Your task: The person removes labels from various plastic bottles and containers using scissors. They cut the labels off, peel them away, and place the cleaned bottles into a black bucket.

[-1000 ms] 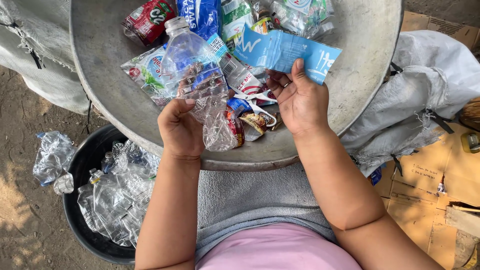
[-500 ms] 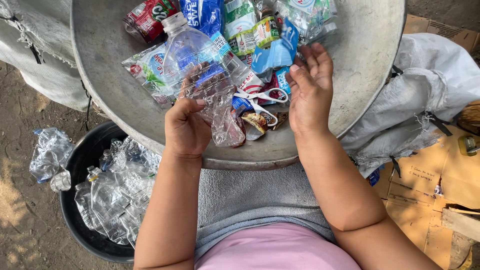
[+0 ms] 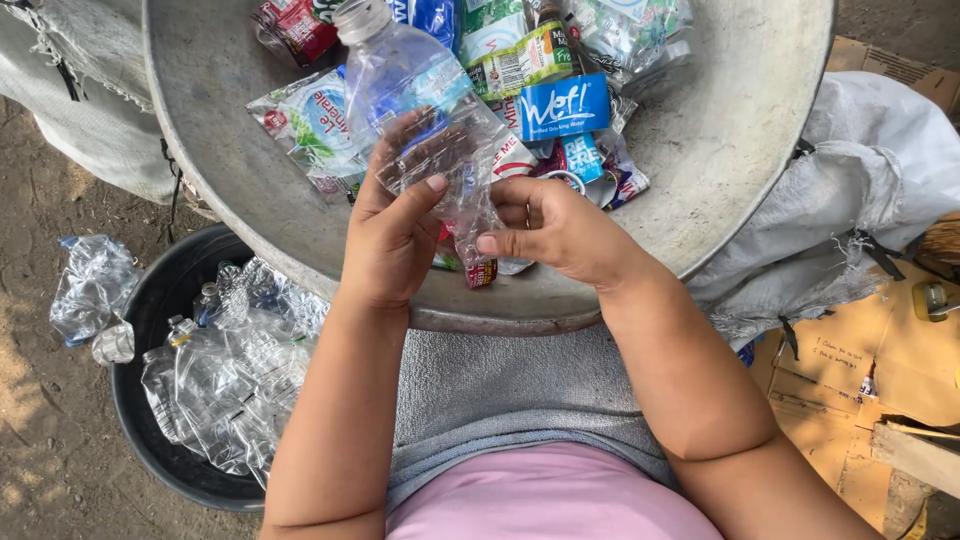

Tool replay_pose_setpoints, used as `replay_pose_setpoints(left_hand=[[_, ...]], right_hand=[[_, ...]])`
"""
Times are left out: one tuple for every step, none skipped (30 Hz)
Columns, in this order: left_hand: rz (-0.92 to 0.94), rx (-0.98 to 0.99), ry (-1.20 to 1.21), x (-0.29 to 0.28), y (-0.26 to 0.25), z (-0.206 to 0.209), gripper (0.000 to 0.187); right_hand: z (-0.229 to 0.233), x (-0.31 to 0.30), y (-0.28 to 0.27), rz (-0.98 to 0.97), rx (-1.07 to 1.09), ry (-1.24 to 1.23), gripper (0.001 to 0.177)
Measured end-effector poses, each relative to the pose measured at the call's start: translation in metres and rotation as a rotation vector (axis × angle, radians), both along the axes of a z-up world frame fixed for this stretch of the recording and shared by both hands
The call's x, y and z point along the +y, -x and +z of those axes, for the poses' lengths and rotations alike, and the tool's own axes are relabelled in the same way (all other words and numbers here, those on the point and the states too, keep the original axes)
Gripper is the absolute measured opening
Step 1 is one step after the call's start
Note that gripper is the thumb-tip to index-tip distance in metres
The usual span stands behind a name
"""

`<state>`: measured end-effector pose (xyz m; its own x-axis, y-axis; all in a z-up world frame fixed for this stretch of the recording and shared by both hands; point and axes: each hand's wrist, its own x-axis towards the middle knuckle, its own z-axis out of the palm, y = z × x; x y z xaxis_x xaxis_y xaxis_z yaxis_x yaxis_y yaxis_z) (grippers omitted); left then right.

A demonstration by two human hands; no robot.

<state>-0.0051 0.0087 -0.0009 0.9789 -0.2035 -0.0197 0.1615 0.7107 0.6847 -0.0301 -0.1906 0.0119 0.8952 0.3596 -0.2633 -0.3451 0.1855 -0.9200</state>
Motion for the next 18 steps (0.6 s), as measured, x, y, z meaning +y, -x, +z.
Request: replay_pose_setpoints(left_hand=[[0.004, 0.002, 0.000, -0.002, 0.002, 0.005, 0.060], [0.010, -0.030, -0.109, -0.004, 0.003, 0.009, 0.058], [0.016, -0.062, -0.219, -0.007, 0.005, 0.014, 0.057], [0.017, -0.062, -0.218, -0.006, 0.005, 0.014, 0.057], [-0.006, -0.060, -0.304, -0.005, 0.006, 0.014, 0.055], [-0.029, -0.056, -0.390, -0.004, 0.006, 0.015, 0.053], [-0.029, -0.055, -0.390, -0.005, 0.005, 0.008, 0.053], [-0.002, -0.081, -0.429, -0.006, 0.003, 0.001, 0.052], [0.025, -0.107, -0.468, -0.007, 0.001, -0.006, 0.050], [0.025, -0.104, -0.467, -0.006, -0.001, -0.007, 0.050], [0.023, -0.092, -0.515, -0.005, -0.002, -0.008, 0.045], [0.023, -0.079, -0.565, -0.004, -0.004, -0.009, 0.040], [0.025, -0.077, -0.564, -0.006, -0.003, -0.008, 0.040], [0.068, -0.100, -0.637, -0.007, -0.003, -0.006, 0.032], [0.112, -0.123, -0.711, -0.008, -0.002, -0.004, 0.025], [0.115, -0.120, -0.712, -0.007, -0.002, -0.003, 0.025], [0.135, -0.103, -0.725, -0.006, -0.001, -0.002, 0.023], [0.152, -0.088, -0.737, -0.005, -0.002, -0.001, 0.022]], right_hand=[[0.007, 0.001, -0.001, 0.004, 0.002, 0.000, 0.049], [0.013, 0.001, -0.001, 0.006, -0.038, 0.013, 0.042], [0.020, 0.002, -0.002, 0.008, -0.078, 0.026, 0.036], [0.024, 0.003, -0.003, 0.009, -0.078, 0.027, 0.036], [0.028, 0.004, -0.003, 0.013, -0.126, 0.085, 0.026], [0.032, 0.005, -0.004, 0.016, -0.174, 0.142, 0.019], [0.034, 0.008, -0.003, 0.017, -0.173, 0.142, 0.019], [0.036, 0.011, -0.002, 0.026, -0.184, 0.189, 0.020], [0.038, 0.014, -0.001, 0.036, -0.195, 0.236, 0.022], [0.032, 0.014, 0.001, 0.037, -0.193, 0.237, 0.022], [0.025, 0.014, 0.003, 0.016, -0.117, 0.249, 0.019], [0.019, 0.015, 0.004, -0.003, -0.043, 0.261, 0.023], [0.020, 0.017, 0.005, -0.001, -0.042, 0.261, 0.023], [0.021, 0.020, 0.006, -0.004, -0.045, 0.310, 0.022], [0.023, 0.022, 0.007, -0.008, -0.048, 0.359, 0.021], [0.028, 0.024, 0.006, -0.004, -0.047, 0.358, 0.021], [0.033, 0.026, 0.006, 0.008, -0.137, 0.422, 0.016], [0.038, 0.027, 0.005, 0.017, -0.228, 0.487, 0.029]])
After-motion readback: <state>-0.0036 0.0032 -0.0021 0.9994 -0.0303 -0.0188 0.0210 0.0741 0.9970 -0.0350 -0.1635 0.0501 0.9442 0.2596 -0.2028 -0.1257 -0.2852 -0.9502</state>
